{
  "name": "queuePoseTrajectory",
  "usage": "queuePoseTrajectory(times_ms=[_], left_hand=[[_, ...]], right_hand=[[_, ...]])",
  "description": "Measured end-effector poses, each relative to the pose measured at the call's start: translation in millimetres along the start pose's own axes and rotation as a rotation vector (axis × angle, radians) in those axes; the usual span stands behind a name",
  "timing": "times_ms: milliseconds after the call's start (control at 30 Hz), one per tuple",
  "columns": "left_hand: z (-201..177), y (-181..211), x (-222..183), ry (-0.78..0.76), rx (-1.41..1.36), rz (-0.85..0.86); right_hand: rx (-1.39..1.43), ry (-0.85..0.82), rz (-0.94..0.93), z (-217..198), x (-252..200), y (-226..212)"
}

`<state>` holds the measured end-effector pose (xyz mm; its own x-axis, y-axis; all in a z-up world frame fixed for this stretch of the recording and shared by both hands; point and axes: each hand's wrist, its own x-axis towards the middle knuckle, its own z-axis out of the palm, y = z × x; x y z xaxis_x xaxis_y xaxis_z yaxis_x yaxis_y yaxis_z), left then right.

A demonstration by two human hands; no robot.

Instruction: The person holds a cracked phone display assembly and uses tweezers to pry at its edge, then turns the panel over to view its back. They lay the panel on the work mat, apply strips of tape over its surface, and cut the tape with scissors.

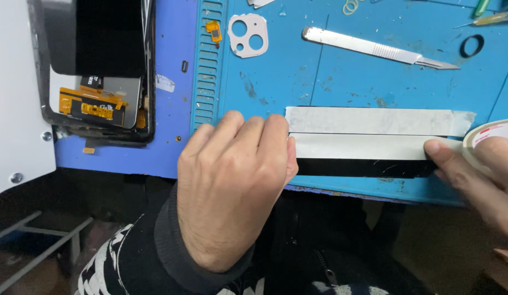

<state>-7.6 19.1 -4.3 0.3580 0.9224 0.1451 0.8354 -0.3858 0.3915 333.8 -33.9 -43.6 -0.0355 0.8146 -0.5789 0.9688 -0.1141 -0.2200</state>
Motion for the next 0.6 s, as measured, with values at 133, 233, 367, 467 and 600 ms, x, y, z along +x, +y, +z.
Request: queuePoseTrajectory(times_ms=[133,233,367,467,600], left_hand=[[0.0,2.2,-0.5,0.013,0.02,-0.003],[-1.1,3.7,-0.3,0.02,0.034,0.008],[-0.1,6.3,-0.5,0.003,0.123,0.017],[-0.1,8.1,-0.2,0.008,0.188,0.026],[-0.8,8.6,1.3,0.011,0.244,0.044]], right_hand=[[-0.375,0.107,-0.475,-3.3,2.8,29.4],[-0.775,0.17,-0.654,-15.5,5.0,16.8],[-0.819,0.169,-0.637,-17.0,7.0,17.3],[-0.809,0.158,-0.611,-16.6,7.6,14.1],[-0.809,0.144,-0.569,-17.7,8.9,11.8]])
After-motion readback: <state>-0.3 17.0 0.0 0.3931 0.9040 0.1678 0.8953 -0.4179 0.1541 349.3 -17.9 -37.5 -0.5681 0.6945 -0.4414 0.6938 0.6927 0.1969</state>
